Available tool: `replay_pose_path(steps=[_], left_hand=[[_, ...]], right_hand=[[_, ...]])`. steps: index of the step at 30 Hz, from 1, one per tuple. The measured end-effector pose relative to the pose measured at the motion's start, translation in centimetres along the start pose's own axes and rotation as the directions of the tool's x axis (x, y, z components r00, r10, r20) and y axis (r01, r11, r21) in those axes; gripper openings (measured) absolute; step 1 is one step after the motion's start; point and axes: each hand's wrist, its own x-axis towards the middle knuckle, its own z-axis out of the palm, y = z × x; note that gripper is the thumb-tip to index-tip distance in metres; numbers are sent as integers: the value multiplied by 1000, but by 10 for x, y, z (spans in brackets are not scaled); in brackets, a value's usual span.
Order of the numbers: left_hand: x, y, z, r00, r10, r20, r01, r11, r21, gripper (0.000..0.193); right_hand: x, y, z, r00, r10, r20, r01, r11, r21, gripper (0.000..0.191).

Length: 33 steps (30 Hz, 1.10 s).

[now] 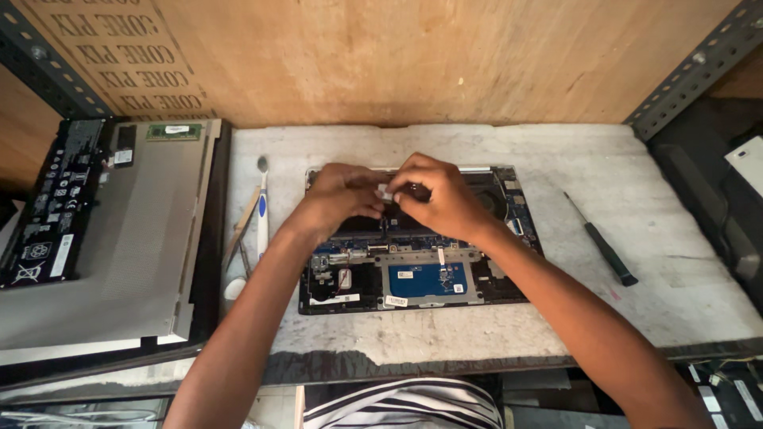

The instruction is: The person works on an opened laptop at a bench, using a screwdriver to unscrew components from the exposed motherboard and disconnecting a ribbon cable. They reposition the laptop chassis, manipulate small internal parts by hand, and continue unscrewing and adjusting components on the board.

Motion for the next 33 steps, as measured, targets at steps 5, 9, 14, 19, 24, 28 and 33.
replay_pose_path(steps=[5, 9, 14, 19, 24, 28, 33], left_hand=[[3, 5, -5, 985, 55, -165, -43, 996, 77, 31], [2, 8, -11, 959, 160, -235, -134, 983, 124, 35], [1, 8, -20, 929, 187, -320, -172, 982, 76, 34], [3, 9, -23, 918, 213, -336, -193, 977, 92, 33], [3, 9, -22, 920, 225, -320, -206, 974, 94, 32], [1, 11, -20, 919, 209, -334, -189, 978, 92, 33], [-1, 14, -19, 917, 223, -332, -193, 974, 119, 33]], right_hand=[[3, -3, -8, 975, 218, 51, -220, 975, 32, 9], [4, -7, -16, 978, 159, 138, -154, 987, -49, 9], [1, -13, -7, 963, 121, 243, -95, 989, -116, 14], [-1, -20, -1, 936, 166, 311, -126, 981, -145, 14], [0, -31, 0, 924, 179, 338, -118, 974, -193, 14], [-3, -33, -7, 918, 221, 330, -143, 959, -244, 17], [-67, -33, -72, 928, 350, 129, -273, 874, -402, 30]])
